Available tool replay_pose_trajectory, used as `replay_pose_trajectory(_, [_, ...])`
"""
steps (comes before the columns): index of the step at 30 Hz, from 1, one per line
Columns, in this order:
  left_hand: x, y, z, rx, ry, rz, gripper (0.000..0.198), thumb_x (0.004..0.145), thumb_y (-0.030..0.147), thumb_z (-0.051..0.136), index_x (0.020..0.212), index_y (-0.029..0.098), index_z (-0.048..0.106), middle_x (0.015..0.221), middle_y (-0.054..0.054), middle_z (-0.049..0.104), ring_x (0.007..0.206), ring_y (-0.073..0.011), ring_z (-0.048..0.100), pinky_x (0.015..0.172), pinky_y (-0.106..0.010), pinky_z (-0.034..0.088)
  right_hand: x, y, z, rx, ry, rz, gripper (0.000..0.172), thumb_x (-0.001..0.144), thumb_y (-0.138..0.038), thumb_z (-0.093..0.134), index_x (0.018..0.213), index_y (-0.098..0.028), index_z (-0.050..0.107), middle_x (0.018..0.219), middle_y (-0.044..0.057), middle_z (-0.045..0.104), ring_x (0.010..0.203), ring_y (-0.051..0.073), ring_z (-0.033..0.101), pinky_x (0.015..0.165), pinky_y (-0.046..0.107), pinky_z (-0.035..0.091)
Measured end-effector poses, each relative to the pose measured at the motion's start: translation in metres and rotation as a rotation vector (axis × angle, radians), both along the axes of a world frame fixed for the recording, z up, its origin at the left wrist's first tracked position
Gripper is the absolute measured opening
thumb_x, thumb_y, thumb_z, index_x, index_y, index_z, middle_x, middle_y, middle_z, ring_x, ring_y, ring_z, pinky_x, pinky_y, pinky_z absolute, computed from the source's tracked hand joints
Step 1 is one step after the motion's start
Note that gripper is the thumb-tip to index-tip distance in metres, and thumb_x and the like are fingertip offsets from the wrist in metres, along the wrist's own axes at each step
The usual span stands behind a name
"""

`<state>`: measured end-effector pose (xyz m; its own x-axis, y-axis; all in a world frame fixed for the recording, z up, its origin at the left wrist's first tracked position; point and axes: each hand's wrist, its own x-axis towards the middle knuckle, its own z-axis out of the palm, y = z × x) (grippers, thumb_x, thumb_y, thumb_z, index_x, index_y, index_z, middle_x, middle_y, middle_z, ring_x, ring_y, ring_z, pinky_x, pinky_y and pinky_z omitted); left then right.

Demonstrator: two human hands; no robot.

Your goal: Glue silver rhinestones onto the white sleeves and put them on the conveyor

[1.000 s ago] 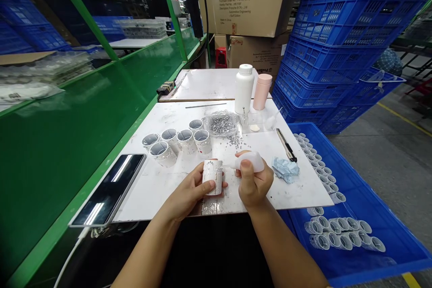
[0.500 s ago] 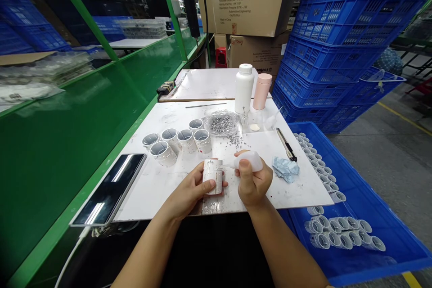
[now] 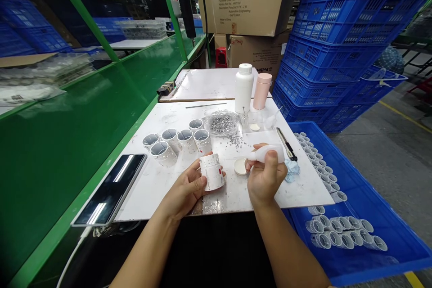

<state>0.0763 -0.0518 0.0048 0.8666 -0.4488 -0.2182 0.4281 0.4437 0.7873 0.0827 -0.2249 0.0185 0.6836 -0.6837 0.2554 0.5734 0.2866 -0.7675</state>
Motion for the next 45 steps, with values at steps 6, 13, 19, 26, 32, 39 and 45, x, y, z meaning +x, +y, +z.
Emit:
replay_pose_trajectory(6, [0.001, -0.002, 0.001, 0.017, 0.008, -0.076, 0.067, 0.069, 0.025, 0.081, 0.127, 0.016, 0.049, 0.115, -0.014, 0.065, 0.100, -0.0268, 0.067, 0.088, -0.037, 0.051, -0.004, 0.007, -0.006, -0.127, -0.045, 0.028, 0.030, 0.086, -0.038, 0.057, 0.076, -0.012, 0.069, 0.052, 0.000, 0.054, 0.039, 0.011, 0.048, 0.038, 0.024, 0.037])
replay_pose_trajectory(13, [0.000, -0.003, 0.003, 0.063, 0.052, -0.083, 0.069, 0.063, 0.027, 0.086, 0.121, 0.016, 0.050, 0.104, -0.010, 0.067, 0.091, -0.0251, 0.069, 0.080, -0.033, 0.051, -0.006, 0.010, -0.015, -0.277, -0.024, 0.018, 0.029, 0.087, -0.039, 0.058, 0.077, -0.014, 0.069, 0.054, 0.000, 0.056, 0.040, 0.011, 0.049, 0.038, 0.024, 0.037])
replay_pose_trajectory(19, [0.000, -0.003, 0.002, 0.050, 0.059, -0.079, 0.071, 0.061, 0.028, 0.087, 0.121, 0.016, 0.050, 0.104, -0.011, 0.067, 0.094, -0.0272, 0.069, 0.080, -0.034, 0.050, -0.005, 0.008, -0.023, -0.383, -0.013, 0.000, 0.028, 0.089, -0.037, 0.056, 0.080, -0.014, 0.070, 0.050, -0.001, 0.053, 0.041, 0.011, 0.049, 0.041, 0.025, 0.039])
replay_pose_trajectory(26, [-0.001, -0.002, 0.005, 0.072, 0.064, -0.076, 0.070, 0.060, 0.030, 0.087, 0.118, 0.015, 0.051, 0.105, -0.012, 0.067, 0.094, -0.0287, 0.069, 0.081, -0.035, 0.049, -0.005, 0.007, -0.025, -0.418, 0.034, -0.014, 0.031, 0.088, -0.041, 0.055, 0.080, -0.014, 0.068, 0.050, -0.001, 0.053, 0.041, 0.012, 0.050, 0.041, 0.026, 0.040])
replay_pose_trajectory(32, [-0.002, -0.003, 0.004, 0.057, 0.056, -0.079, 0.067, 0.062, 0.027, 0.086, 0.120, 0.016, 0.053, 0.108, -0.013, 0.067, 0.097, -0.0300, 0.068, 0.083, -0.037, 0.048, -0.006, 0.008, -0.025, -0.420, 0.052, -0.009, 0.032, 0.087, -0.042, 0.056, 0.080, -0.014, 0.068, 0.051, -0.001, 0.054, 0.042, 0.012, 0.050, 0.042, 0.026, 0.039])
replay_pose_trajectory(39, [-0.001, -0.003, 0.002, 0.038, 0.060, -0.078, 0.067, 0.064, 0.025, 0.085, 0.121, 0.016, 0.051, 0.107, -0.013, 0.068, 0.094, -0.0283, 0.069, 0.082, -0.036, 0.049, -0.007, 0.009, -0.022, -0.372, 0.052, -0.002, 0.031, 0.085, -0.042, 0.058, 0.079, -0.013, 0.069, 0.051, -0.001, 0.055, 0.041, 0.012, 0.050, 0.041, 0.026, 0.039])
replay_pose_trajectory(45, [-0.001, -0.001, 0.001, 0.005, 0.020, -0.032, 0.064, 0.068, 0.019, 0.080, 0.123, 0.017, 0.047, 0.106, -0.012, 0.069, 0.098, -0.0259, 0.068, 0.084, -0.034, 0.050, -0.005, 0.006, -0.005, -0.085, -0.021, 0.001, 0.031, 0.087, -0.039, 0.056, 0.075, -0.013, 0.067, 0.054, 0.000, 0.054, 0.040, 0.010, 0.048, 0.038, 0.024, 0.038])
